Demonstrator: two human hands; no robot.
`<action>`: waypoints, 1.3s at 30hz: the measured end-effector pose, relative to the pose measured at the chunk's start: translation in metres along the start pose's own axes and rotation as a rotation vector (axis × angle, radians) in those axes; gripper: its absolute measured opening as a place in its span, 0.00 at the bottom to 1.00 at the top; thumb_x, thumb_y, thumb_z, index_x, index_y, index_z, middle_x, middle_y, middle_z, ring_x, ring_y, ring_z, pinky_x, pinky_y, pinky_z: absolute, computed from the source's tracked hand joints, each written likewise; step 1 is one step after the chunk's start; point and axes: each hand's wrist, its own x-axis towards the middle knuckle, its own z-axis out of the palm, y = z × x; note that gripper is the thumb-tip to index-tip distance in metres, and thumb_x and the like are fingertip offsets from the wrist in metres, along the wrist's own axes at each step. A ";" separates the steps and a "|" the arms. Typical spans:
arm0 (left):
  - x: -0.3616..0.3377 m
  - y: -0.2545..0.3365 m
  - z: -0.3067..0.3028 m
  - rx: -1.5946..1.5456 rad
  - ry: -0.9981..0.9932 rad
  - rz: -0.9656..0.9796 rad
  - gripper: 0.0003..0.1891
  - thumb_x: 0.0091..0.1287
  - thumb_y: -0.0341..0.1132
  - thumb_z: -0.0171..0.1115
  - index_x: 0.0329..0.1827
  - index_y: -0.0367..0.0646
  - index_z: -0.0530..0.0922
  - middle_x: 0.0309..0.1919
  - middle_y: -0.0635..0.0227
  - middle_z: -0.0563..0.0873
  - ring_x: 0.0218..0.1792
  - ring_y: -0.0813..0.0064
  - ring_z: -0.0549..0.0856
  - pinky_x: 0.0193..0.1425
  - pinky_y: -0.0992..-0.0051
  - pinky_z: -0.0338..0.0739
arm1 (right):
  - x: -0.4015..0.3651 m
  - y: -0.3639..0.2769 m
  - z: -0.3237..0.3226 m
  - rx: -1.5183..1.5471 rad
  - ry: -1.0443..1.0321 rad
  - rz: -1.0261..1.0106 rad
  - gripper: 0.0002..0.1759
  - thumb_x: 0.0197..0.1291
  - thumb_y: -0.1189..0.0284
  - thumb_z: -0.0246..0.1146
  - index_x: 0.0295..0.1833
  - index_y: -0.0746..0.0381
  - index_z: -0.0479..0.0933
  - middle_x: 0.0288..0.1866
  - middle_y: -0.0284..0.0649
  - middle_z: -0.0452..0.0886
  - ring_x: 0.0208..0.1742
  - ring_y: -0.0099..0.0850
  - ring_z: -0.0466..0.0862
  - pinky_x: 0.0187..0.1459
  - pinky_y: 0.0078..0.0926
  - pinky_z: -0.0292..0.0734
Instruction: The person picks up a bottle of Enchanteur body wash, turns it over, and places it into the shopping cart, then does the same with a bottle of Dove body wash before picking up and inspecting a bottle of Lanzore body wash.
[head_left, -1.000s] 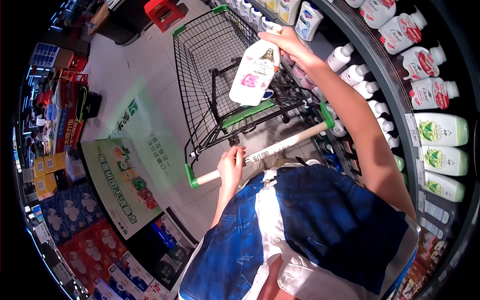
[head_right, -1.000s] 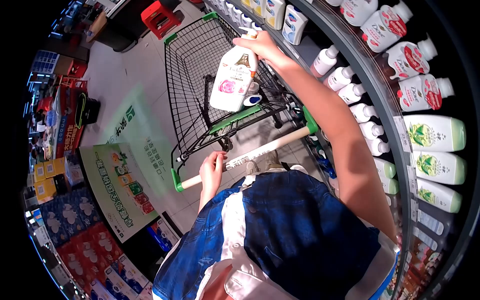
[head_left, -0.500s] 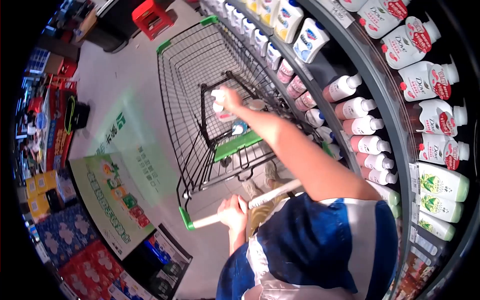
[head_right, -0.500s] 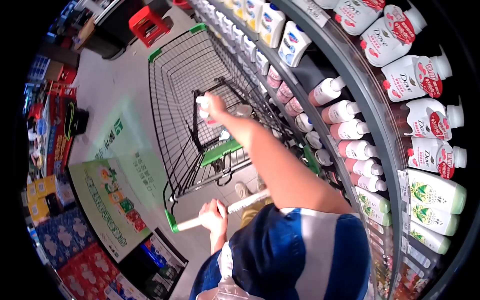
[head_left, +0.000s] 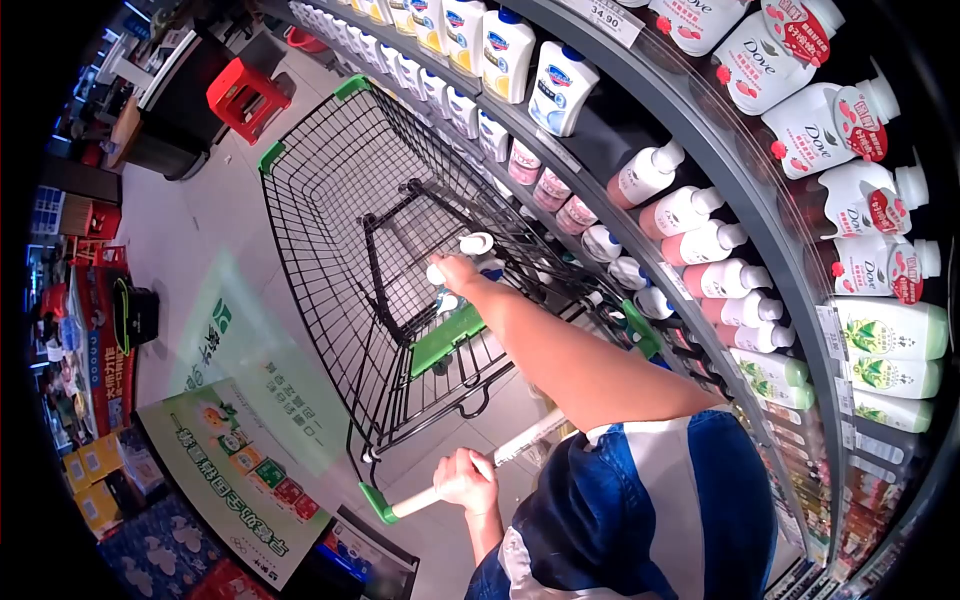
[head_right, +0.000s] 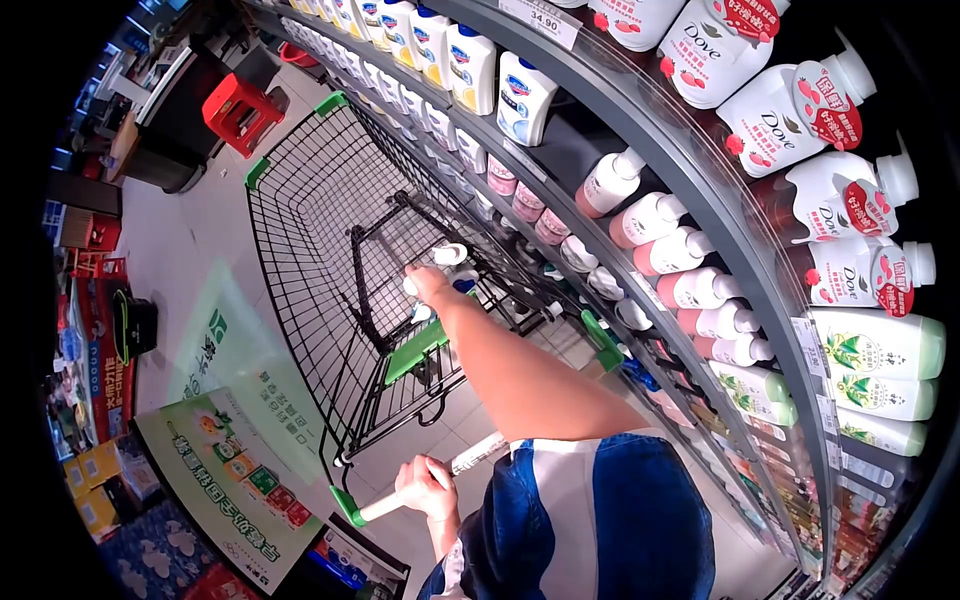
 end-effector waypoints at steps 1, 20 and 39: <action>0.001 -0.001 0.000 0.001 0.002 0.009 0.09 0.52 0.34 0.56 0.16 0.45 0.68 0.14 0.63 0.73 0.18 0.57 0.73 0.26 0.61 0.67 | -0.004 0.002 0.004 -0.128 0.048 -0.061 0.30 0.49 0.72 0.68 0.60 0.57 0.69 0.42 0.45 0.84 0.48 0.44 0.83 0.46 0.40 0.79; -0.006 -0.020 -0.003 0.035 -0.062 0.081 0.19 0.69 0.46 0.52 0.23 0.46 0.78 0.19 0.58 0.82 0.23 0.54 0.83 0.28 0.59 0.75 | -0.299 -0.081 -0.146 0.012 0.453 -0.403 0.13 0.60 0.64 0.58 0.47 0.58 0.79 0.38 0.43 0.85 0.43 0.44 0.84 0.47 0.41 0.78; -0.084 -0.027 -0.002 0.110 -0.075 -0.029 0.24 0.71 0.53 0.43 0.30 0.51 0.84 0.13 0.70 0.82 0.20 0.62 0.84 0.30 0.62 0.78 | -0.428 -0.044 -0.077 -0.330 0.747 0.013 0.20 0.60 0.58 0.54 0.19 0.54 0.78 0.17 0.37 0.80 0.23 0.34 0.81 0.41 0.35 0.64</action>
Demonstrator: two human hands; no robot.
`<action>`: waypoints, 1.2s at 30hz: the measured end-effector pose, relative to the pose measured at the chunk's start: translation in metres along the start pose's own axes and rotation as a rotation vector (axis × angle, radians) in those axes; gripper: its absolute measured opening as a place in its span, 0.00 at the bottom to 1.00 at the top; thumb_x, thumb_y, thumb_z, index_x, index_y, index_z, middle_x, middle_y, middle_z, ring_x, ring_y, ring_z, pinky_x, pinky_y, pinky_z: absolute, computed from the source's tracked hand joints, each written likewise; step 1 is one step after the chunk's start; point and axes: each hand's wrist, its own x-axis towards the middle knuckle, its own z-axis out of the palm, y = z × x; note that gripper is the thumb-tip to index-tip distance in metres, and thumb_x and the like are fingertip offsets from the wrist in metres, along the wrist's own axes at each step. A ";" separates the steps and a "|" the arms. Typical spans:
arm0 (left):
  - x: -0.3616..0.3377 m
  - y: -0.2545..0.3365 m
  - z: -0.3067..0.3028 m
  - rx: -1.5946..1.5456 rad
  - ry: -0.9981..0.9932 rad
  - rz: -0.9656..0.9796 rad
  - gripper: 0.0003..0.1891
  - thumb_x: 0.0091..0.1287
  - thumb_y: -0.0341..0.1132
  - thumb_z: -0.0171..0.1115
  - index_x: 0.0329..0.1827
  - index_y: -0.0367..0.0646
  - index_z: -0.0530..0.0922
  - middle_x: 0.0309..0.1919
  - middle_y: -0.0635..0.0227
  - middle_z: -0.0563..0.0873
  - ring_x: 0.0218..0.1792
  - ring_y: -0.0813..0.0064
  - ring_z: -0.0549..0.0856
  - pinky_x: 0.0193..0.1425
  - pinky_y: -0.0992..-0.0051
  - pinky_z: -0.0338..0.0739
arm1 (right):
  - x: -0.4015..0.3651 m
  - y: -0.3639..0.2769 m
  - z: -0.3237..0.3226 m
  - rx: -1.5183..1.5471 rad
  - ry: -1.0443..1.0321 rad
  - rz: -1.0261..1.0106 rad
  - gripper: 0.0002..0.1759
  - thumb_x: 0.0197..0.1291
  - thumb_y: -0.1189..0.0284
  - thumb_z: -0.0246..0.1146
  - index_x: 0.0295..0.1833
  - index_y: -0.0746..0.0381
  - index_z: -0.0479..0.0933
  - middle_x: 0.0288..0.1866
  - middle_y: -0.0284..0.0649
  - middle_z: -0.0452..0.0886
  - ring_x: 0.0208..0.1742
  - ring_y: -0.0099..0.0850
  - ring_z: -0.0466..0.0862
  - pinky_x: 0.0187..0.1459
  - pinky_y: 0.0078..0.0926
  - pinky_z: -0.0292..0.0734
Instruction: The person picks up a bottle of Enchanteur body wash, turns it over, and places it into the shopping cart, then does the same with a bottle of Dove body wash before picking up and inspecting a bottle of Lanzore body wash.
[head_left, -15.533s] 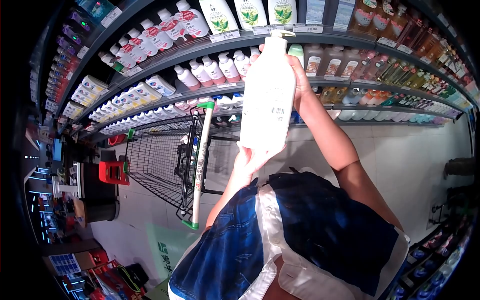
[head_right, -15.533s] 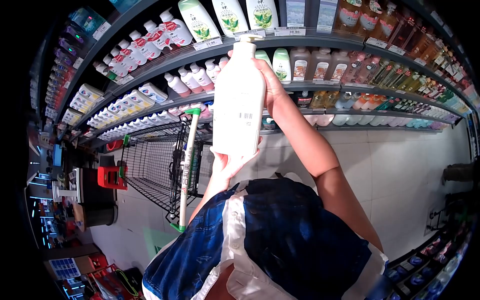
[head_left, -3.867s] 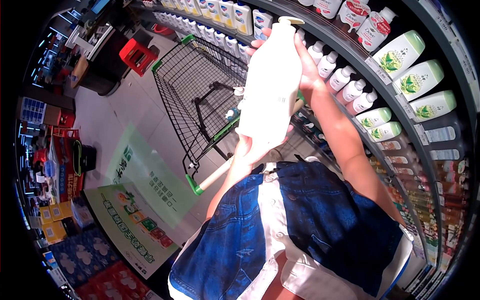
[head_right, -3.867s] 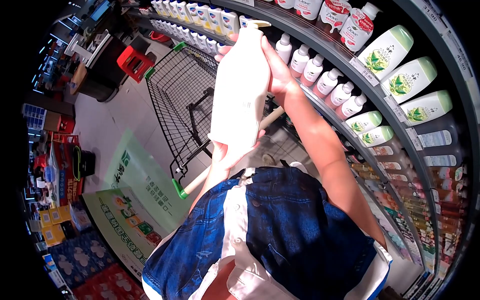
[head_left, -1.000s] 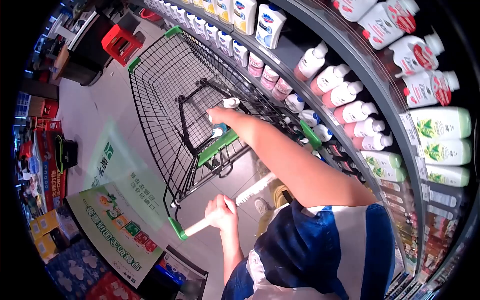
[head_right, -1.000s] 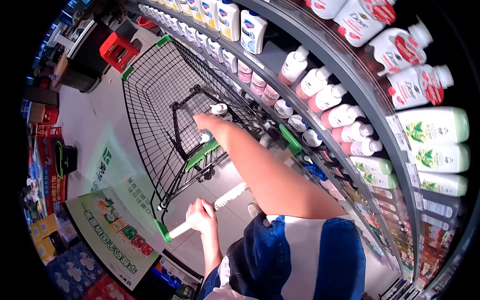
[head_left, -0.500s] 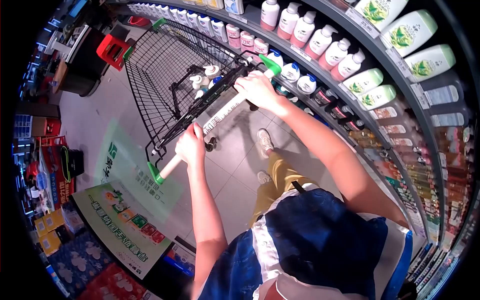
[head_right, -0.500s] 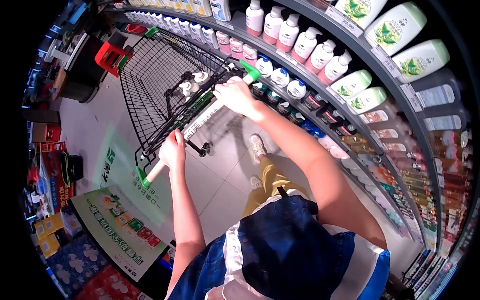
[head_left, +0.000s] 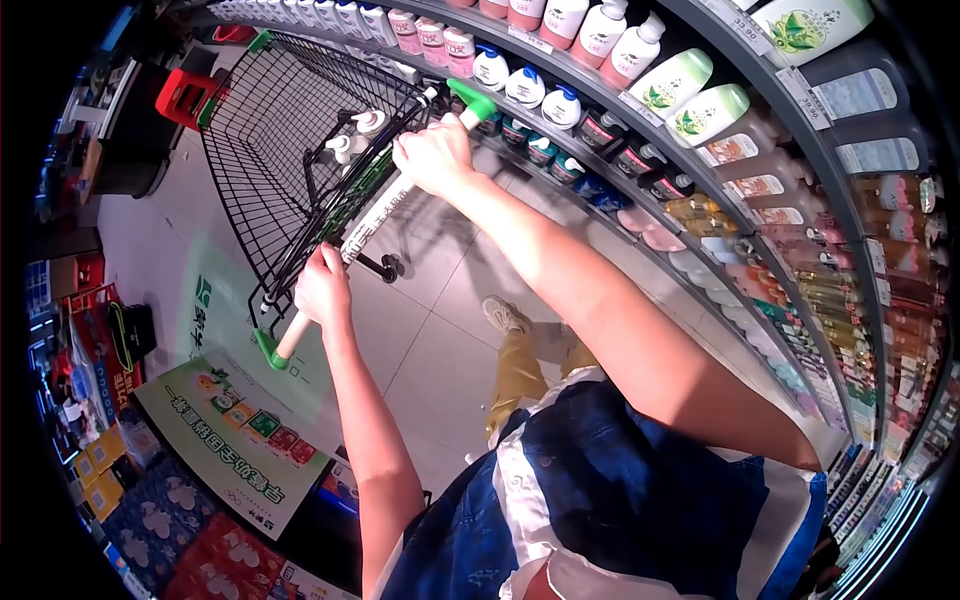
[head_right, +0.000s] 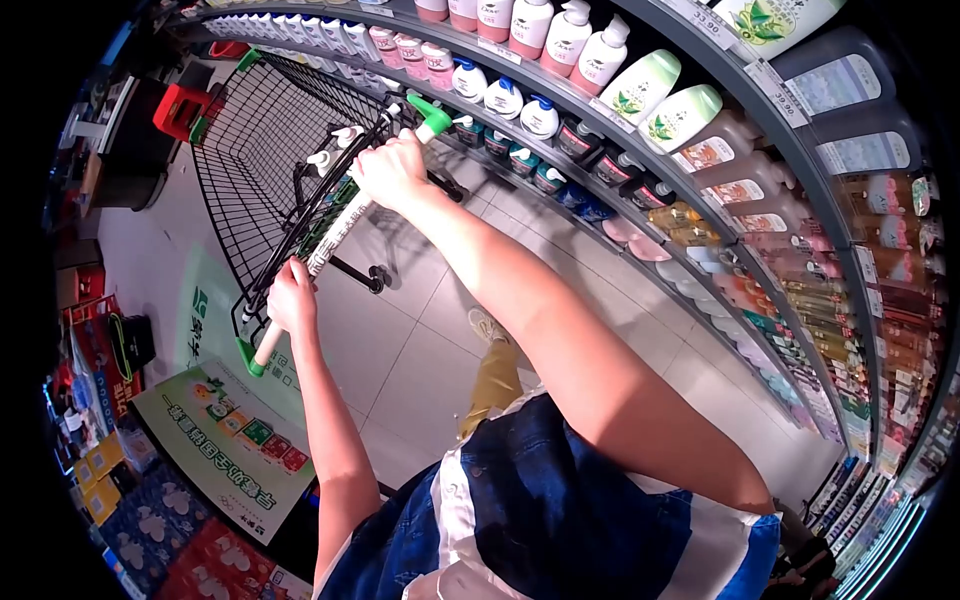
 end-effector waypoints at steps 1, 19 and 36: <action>-0.009 0.000 0.001 0.003 0.008 0.001 0.24 0.72 0.53 0.43 0.29 0.50 0.83 0.12 0.70 0.82 0.20 0.62 0.84 0.30 0.62 0.78 | -0.009 0.002 -0.002 -0.004 0.028 -0.018 0.19 0.60 0.59 0.55 0.19 0.54 0.77 0.16 0.37 0.80 0.22 0.34 0.81 0.39 0.35 0.64; -0.161 0.025 -0.015 -0.241 0.025 -0.235 0.31 0.73 0.58 0.41 0.24 0.46 0.82 0.15 0.71 0.79 0.20 0.71 0.77 0.30 0.68 0.69 | -0.153 0.032 -0.054 0.164 0.194 -0.145 0.13 0.54 0.63 0.60 0.18 0.51 0.73 0.12 0.31 0.74 0.20 0.30 0.77 0.38 0.32 0.62; -0.229 0.032 -0.005 0.003 0.126 -0.207 0.25 0.73 0.53 0.45 0.21 0.53 0.81 0.15 0.74 0.82 0.20 0.64 0.83 0.25 0.64 0.73 | -0.212 0.047 -0.075 0.321 0.325 -0.196 0.12 0.52 0.67 0.63 0.19 0.53 0.71 0.15 0.29 0.75 0.21 0.30 0.75 0.38 0.32 0.64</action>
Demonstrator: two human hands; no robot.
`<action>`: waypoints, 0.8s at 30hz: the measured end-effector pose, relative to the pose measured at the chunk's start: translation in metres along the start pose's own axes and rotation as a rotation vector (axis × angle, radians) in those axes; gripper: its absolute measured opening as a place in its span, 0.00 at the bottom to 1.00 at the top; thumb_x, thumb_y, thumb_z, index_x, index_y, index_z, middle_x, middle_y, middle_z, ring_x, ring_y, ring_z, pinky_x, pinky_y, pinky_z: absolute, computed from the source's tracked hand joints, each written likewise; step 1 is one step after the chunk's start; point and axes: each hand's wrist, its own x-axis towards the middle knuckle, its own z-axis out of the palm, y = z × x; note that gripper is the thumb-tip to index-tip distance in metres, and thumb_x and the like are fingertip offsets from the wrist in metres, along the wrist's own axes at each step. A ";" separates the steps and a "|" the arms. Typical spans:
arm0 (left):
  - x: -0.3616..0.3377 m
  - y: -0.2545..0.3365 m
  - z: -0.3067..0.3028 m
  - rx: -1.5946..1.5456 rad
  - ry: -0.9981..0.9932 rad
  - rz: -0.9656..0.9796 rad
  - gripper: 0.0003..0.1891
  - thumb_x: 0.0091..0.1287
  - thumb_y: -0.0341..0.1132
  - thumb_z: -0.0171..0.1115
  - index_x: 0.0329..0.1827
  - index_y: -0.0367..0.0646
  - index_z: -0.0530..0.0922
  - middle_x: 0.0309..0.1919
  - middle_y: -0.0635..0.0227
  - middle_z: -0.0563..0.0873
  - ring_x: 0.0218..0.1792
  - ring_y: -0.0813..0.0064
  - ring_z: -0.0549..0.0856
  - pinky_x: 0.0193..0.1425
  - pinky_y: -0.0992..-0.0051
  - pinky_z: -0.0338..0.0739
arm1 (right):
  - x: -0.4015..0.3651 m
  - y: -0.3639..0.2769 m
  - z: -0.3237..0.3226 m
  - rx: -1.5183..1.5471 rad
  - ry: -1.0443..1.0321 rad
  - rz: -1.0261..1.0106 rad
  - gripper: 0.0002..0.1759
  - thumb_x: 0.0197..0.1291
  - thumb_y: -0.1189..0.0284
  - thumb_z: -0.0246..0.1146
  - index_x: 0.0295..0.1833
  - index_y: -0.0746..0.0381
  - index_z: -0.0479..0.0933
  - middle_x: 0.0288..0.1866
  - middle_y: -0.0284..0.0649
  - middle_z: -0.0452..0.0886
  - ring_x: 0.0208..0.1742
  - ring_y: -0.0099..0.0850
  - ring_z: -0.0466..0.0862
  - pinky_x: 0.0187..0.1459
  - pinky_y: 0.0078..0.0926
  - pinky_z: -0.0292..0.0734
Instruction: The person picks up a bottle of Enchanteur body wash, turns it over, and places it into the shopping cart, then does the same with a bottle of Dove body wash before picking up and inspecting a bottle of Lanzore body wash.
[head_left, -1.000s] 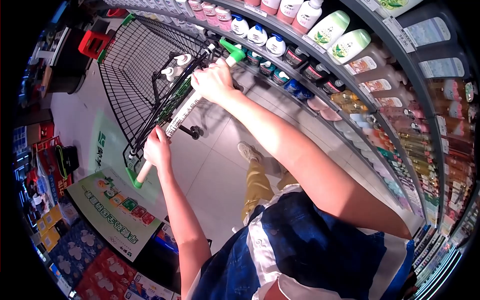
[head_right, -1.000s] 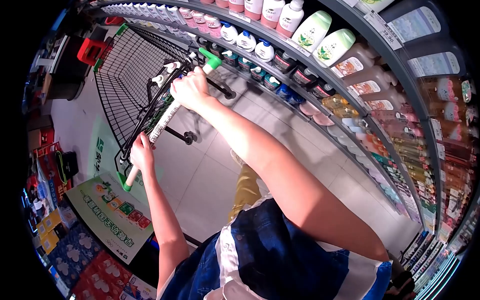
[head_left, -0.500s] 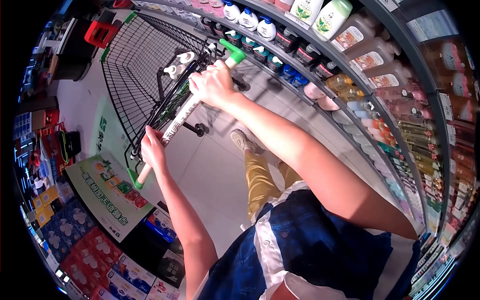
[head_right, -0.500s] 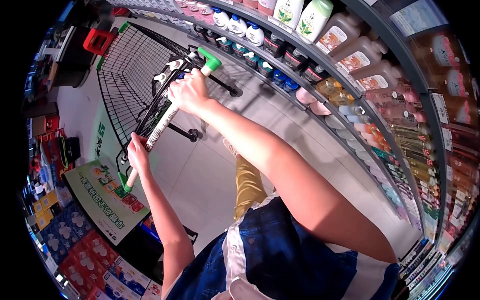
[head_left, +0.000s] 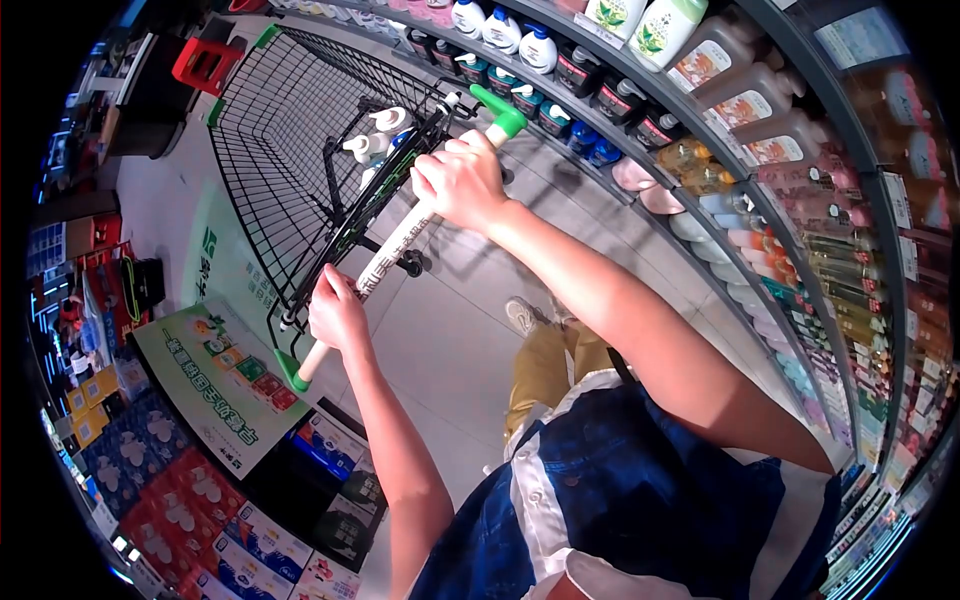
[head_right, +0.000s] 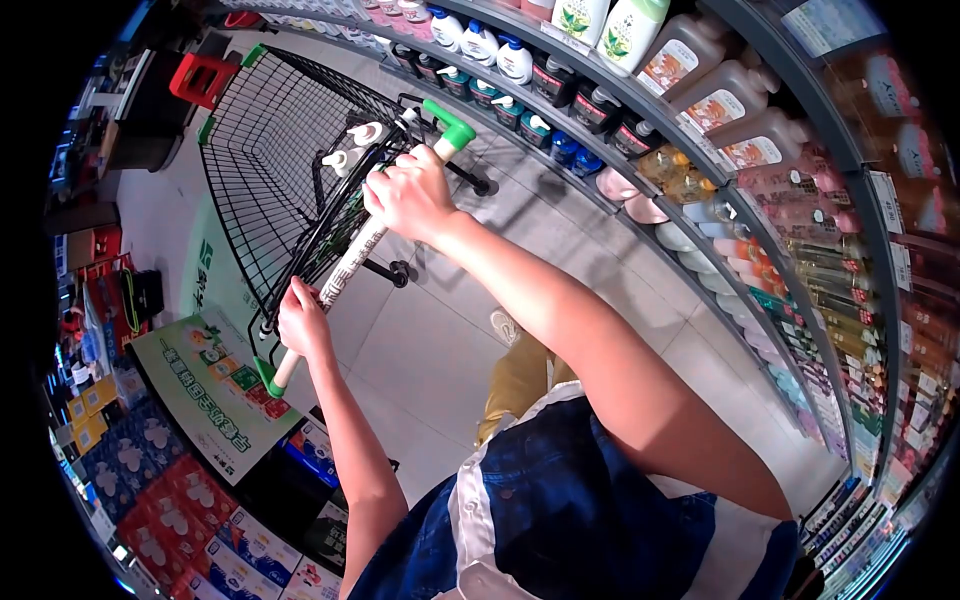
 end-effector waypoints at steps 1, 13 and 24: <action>0.001 0.004 0.005 0.001 0.007 0.009 0.25 0.73 0.53 0.45 0.21 0.53 0.81 0.15 0.74 0.82 0.20 0.64 0.83 0.25 0.64 0.73 | 0.001 0.005 -0.001 -0.006 0.001 -0.005 0.11 0.51 0.68 0.63 0.19 0.53 0.72 0.16 0.28 0.75 0.21 0.29 0.74 0.37 0.31 0.63; 0.055 -0.011 -0.001 -0.049 -0.008 0.031 0.25 0.73 0.52 0.46 0.21 0.50 0.80 0.14 0.72 0.81 0.20 0.64 0.83 0.26 0.64 0.74 | -0.032 0.067 -0.047 0.369 0.030 0.358 0.14 0.57 0.81 0.59 0.50 0.64 0.73 0.47 0.42 0.76 0.48 0.35 0.78 0.51 0.31 0.74; 0.094 -0.018 0.010 -0.274 -0.016 -0.034 0.24 0.75 0.43 0.44 0.20 0.41 0.74 0.11 0.70 0.77 0.14 0.74 0.79 0.21 0.73 0.69 | -0.022 0.323 0.074 0.005 -0.233 0.551 0.35 0.53 0.69 0.68 0.63 0.67 0.61 0.60 0.55 0.67 0.63 0.50 0.68 0.64 0.40 0.64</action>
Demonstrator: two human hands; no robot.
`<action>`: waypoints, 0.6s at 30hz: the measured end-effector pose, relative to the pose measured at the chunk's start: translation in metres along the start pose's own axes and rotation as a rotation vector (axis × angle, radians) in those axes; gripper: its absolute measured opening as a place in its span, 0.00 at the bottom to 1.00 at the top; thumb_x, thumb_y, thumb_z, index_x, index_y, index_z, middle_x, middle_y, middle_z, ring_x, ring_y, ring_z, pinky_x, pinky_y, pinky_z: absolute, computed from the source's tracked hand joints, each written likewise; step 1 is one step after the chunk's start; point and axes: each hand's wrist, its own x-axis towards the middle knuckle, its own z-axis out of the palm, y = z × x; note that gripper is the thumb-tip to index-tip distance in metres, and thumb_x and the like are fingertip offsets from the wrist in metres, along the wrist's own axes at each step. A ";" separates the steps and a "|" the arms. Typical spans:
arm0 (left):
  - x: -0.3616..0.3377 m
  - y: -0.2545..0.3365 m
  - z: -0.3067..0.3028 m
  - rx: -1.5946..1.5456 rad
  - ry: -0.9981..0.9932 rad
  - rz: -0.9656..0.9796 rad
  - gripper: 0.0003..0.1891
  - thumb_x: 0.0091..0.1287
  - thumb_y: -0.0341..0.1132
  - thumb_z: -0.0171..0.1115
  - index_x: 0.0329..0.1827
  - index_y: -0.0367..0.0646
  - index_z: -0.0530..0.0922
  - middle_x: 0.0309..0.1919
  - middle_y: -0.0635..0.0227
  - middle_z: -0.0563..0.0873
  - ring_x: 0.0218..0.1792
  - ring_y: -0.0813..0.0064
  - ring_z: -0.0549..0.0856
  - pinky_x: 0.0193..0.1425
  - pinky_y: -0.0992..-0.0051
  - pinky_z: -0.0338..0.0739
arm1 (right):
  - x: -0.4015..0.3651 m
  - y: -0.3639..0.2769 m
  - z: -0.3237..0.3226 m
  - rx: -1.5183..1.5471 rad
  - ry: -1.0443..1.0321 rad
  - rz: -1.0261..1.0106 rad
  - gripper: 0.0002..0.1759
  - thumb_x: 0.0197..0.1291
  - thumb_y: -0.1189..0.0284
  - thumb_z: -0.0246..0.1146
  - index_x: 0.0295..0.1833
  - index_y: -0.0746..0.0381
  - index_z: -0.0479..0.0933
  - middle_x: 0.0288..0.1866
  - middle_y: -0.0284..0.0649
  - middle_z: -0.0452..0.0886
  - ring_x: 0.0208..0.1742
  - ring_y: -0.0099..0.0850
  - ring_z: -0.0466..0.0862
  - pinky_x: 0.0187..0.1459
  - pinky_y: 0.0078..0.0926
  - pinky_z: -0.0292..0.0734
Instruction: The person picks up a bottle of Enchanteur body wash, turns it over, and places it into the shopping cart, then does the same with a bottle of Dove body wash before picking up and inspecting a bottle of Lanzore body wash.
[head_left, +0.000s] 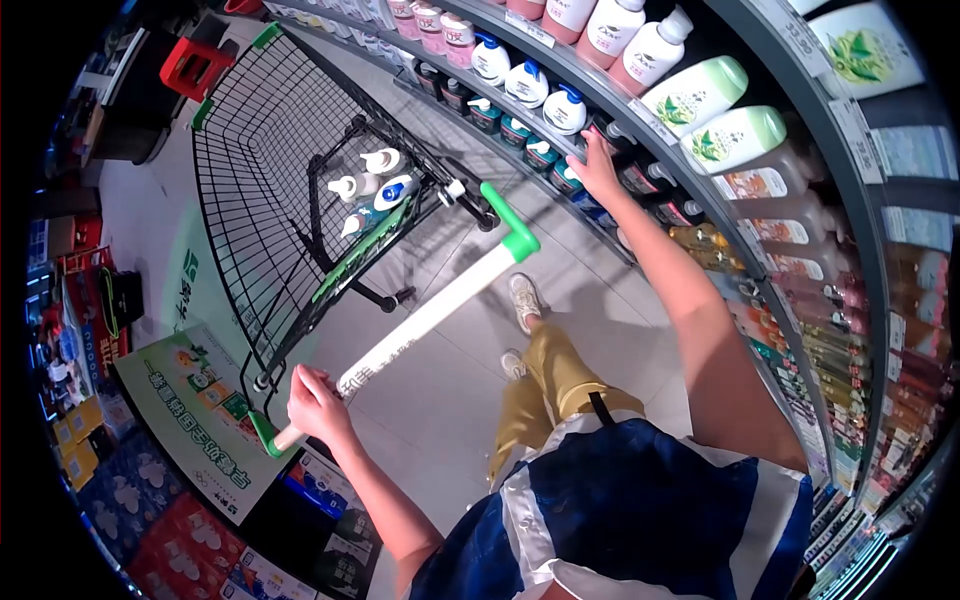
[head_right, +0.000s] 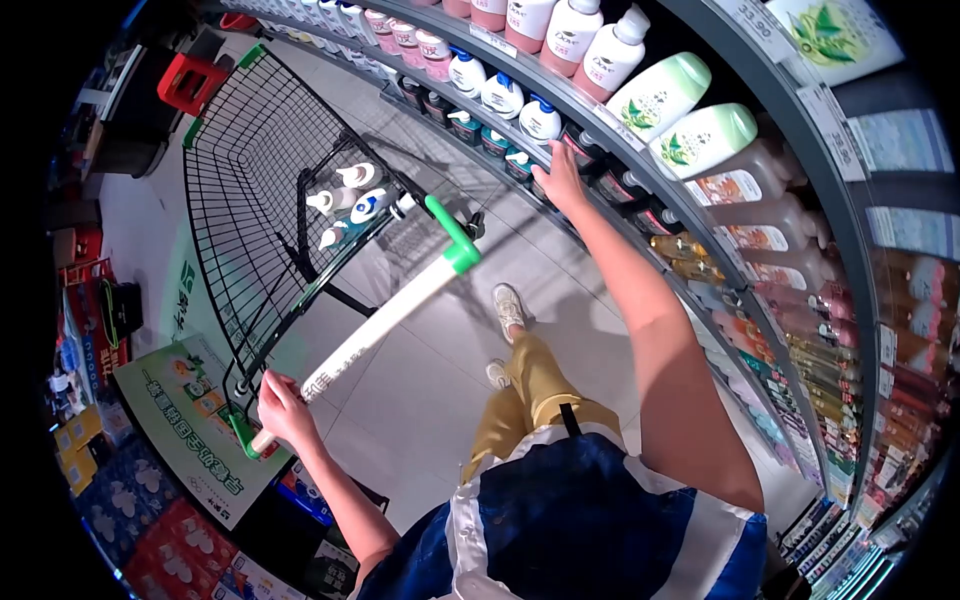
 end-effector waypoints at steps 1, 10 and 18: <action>0.004 0.001 0.001 0.013 -0.001 0.023 0.24 0.75 0.42 0.44 0.20 0.41 0.73 0.11 0.69 0.76 0.14 0.74 0.78 0.20 0.73 0.68 | 0.019 0.001 0.007 0.014 -0.066 0.170 0.38 0.52 0.67 0.69 0.65 0.67 0.59 0.63 0.58 0.64 0.66 0.53 0.66 0.66 0.41 0.62; 0.005 0.002 0.014 -0.072 0.003 -0.010 0.23 0.76 0.41 0.45 0.21 0.38 0.71 0.11 0.70 0.71 0.13 0.81 0.71 0.18 0.79 0.62 | 0.123 0.050 0.047 -0.051 -0.041 0.324 0.34 0.53 0.64 0.69 0.61 0.71 0.68 0.59 0.63 0.73 0.61 0.55 0.73 0.62 0.39 0.66; 0.004 0.006 0.015 -0.068 0.024 0.006 0.23 0.76 0.39 0.44 0.21 0.35 0.69 0.12 0.68 0.72 0.13 0.79 0.72 0.18 0.78 0.64 | 0.150 0.094 0.077 -0.217 -0.207 0.495 0.32 0.57 0.55 0.63 0.61 0.65 0.70 0.59 0.56 0.75 0.59 0.52 0.76 0.61 0.45 0.67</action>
